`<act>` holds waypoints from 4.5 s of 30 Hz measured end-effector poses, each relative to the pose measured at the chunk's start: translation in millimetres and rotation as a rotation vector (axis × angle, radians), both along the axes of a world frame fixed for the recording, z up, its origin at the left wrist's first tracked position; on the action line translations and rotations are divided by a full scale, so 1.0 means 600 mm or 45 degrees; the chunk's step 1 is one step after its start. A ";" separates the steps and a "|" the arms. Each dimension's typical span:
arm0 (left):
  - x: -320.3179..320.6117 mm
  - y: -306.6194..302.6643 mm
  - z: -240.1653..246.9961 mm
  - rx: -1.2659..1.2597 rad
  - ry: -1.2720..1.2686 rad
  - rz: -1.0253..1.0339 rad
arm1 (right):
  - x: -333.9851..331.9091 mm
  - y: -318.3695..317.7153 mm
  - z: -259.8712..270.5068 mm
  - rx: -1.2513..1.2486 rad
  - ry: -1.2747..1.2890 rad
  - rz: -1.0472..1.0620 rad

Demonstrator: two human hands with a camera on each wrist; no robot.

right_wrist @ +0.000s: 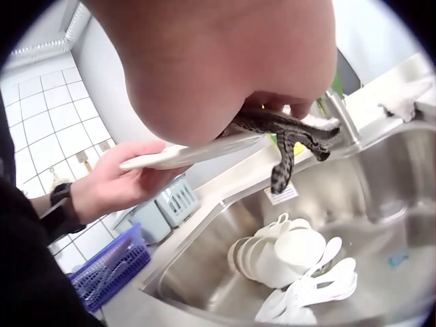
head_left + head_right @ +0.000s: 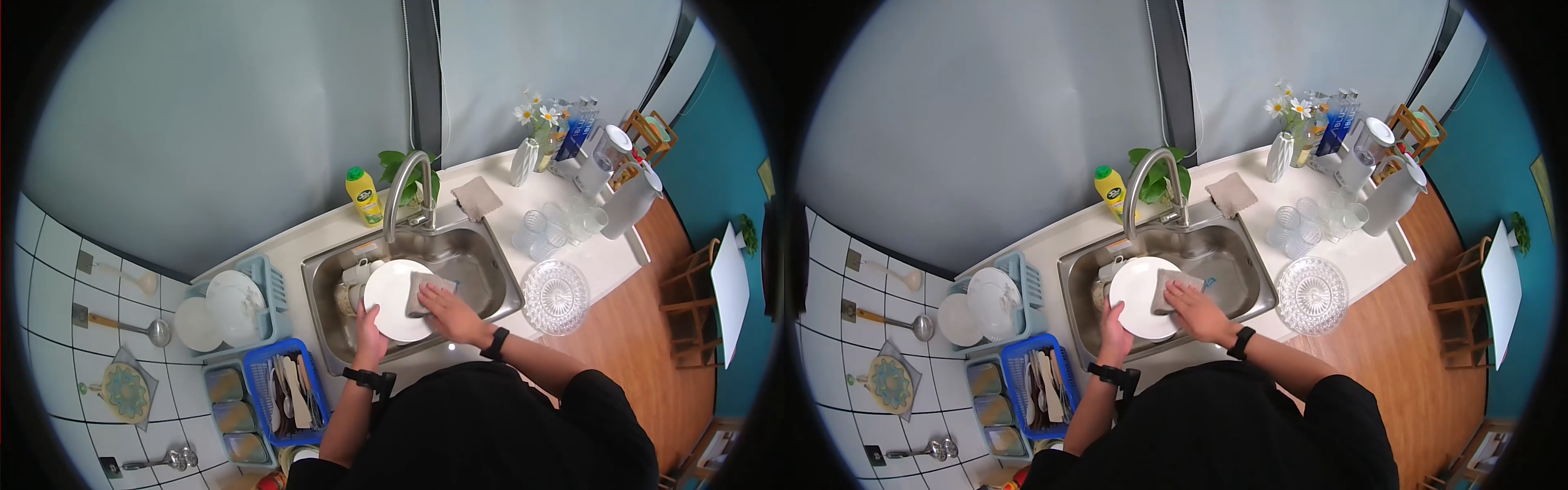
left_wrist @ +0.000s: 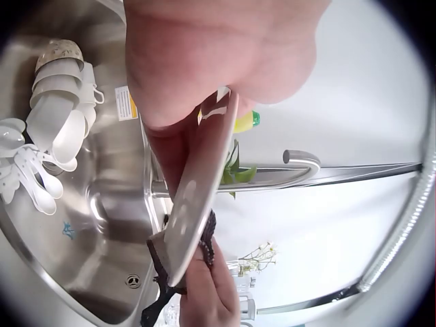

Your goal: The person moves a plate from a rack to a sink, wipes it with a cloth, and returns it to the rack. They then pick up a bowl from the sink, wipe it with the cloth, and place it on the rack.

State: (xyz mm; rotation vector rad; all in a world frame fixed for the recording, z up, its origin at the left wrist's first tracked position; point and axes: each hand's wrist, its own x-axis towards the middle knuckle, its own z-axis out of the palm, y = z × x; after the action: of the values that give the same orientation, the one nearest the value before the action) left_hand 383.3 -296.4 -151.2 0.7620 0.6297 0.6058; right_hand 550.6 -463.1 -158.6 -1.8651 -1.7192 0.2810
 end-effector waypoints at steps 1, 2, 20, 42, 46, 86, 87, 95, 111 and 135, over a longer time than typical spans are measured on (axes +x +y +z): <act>0.002 -0.002 -0.001 -0.003 0.001 -0.004 | -0.015 -0.001 0.001 -0.037 0.027 0.018; 0.005 -0.004 -0.002 0.035 0.119 0.051 | -0.026 0.003 0.000 0.006 0.065 0.060; -0.018 0.017 0.012 0.060 -0.044 -0.102 | 0.010 0.019 0.022 0.089 -0.047 -0.078; 0.013 0.002 0.046 -0.137 -0.093 -0.011 | -0.045 -0.005 0.056 -0.032 0.027 0.021; 0.014 -0.012 0.038 -0.130 0.020 -0.089 | -0.081 0.031 0.067 0.125 0.189 0.131; -0.028 0.034 0.014 0.022 0.205 -0.100 | 0.021 0.029 0.067 -0.067 2.058 -0.498; -0.027 0.031 0.013 0.033 0.189 -0.095 | 0.022 0.033 0.065 -0.071 2.055 -0.497; -0.027 0.026 0.023 0.164 0.343 -0.129 | 0.024 0.082 0.104 0.154 0.482 -0.353; -0.026 0.024 0.020 0.306 0.313 -0.019 | -0.002 0.039 0.036 0.152 0.721 -0.379; -0.010 0.014 0.006 0.491 0.420 -0.153 | 0.005 0.028 0.041 0.208 0.855 -0.652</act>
State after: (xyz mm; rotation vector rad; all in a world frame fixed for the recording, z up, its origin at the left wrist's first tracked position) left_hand 377.5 -287.8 -147.8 1.2692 0.7727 0.4989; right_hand 553.8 -446.6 -134.3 -1.7435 -0.7700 0.4734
